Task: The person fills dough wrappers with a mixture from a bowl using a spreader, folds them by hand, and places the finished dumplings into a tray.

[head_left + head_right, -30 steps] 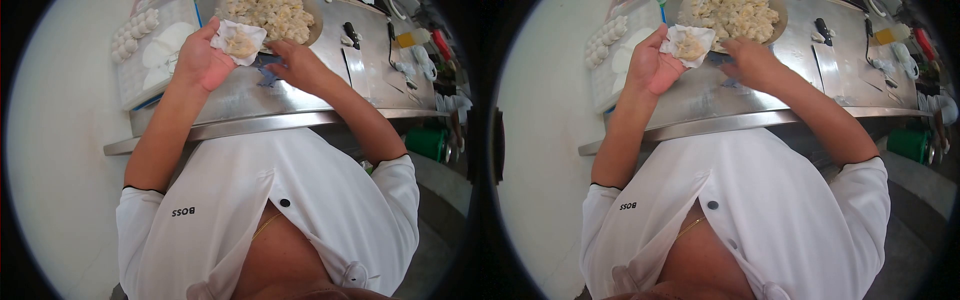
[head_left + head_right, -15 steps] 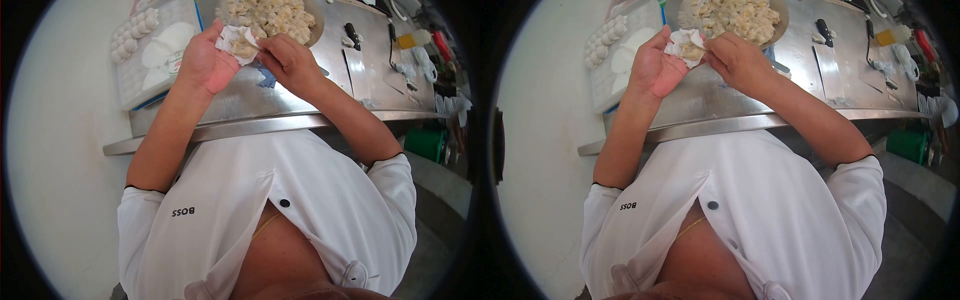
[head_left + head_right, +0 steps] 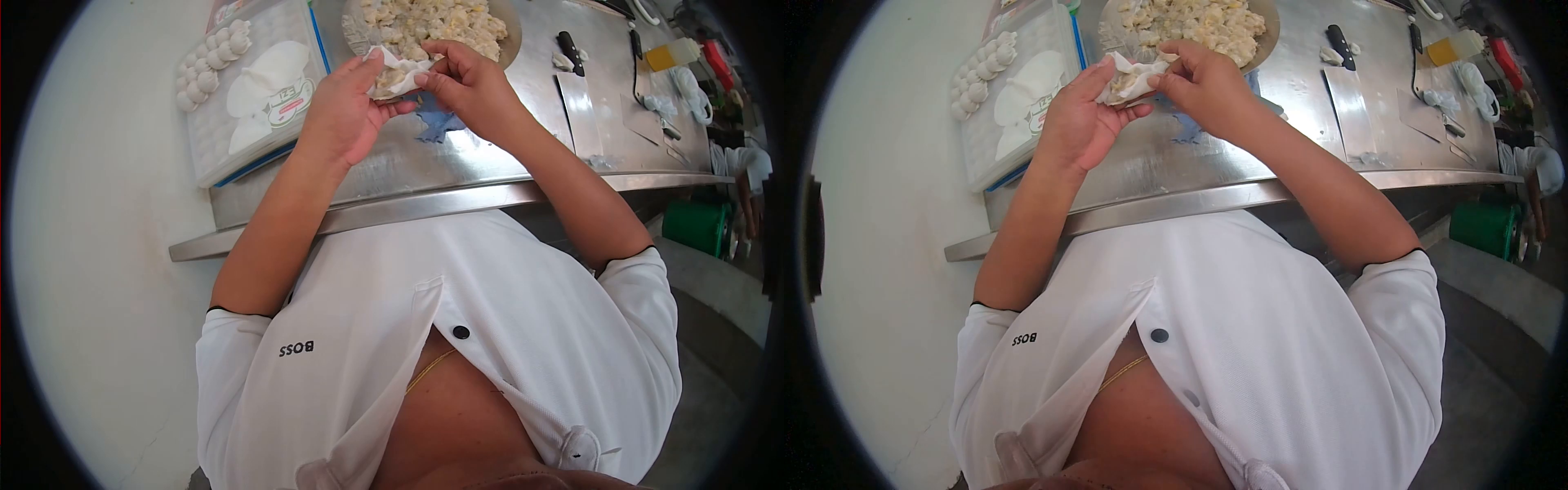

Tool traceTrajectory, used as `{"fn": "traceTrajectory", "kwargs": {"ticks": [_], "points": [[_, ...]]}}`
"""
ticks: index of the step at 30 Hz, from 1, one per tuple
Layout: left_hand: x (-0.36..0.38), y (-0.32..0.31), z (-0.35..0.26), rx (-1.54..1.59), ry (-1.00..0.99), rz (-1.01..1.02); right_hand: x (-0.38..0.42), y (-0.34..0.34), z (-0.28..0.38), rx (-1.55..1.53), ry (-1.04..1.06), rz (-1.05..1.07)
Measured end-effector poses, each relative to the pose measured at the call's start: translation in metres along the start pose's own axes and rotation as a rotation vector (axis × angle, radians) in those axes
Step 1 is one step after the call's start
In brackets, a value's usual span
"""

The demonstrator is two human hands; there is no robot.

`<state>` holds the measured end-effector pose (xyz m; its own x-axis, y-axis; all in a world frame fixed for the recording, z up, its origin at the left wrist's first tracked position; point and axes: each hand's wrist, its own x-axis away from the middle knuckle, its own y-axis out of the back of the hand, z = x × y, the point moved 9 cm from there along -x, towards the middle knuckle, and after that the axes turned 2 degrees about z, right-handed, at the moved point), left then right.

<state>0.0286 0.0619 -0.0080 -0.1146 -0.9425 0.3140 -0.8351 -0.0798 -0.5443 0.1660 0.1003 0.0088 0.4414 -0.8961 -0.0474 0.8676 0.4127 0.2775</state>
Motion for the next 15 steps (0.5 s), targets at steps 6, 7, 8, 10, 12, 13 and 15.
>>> {"fn": "traceTrajectory", "kwargs": {"ticks": [6, 7, 8, 10, 12, 13, 15], "points": [[-0.003, 0.005, 0.006, -0.008, 0.006, 0.026, 0.003, -0.007, -0.006, -0.094, -0.156, 0.128], [-0.005, 0.007, 0.007, -0.007, 0.007, 0.025, 0.003, -0.006, -0.002, -0.047, -0.118, 0.121], [-0.006, 0.01, 0.009, -0.053, 0.02, 0.022, 0.002, -0.006, -0.008, -0.047, -0.118, 0.121], [-0.006, 0.01, 0.011, -0.099, 0.036, 0.017, 0.001, -0.01, 0.003, 0.189, 0.161, 0.121], [-0.002, 0.005, 0.014, -0.22, 0.077, 0.027, 0.003, -0.011, 0.002, 0.222, 0.143, 0.15], [-0.001, 0.004, 0.014, -0.22, 0.078, 0.027, 0.004, -0.014, 0.002, 0.258, 0.127, 0.177], [0.001, 0.001, 0.015, -0.251, 0.084, 0.057, 0.003, -0.012, -0.003, 0.138, 0.027, 0.151]]}}
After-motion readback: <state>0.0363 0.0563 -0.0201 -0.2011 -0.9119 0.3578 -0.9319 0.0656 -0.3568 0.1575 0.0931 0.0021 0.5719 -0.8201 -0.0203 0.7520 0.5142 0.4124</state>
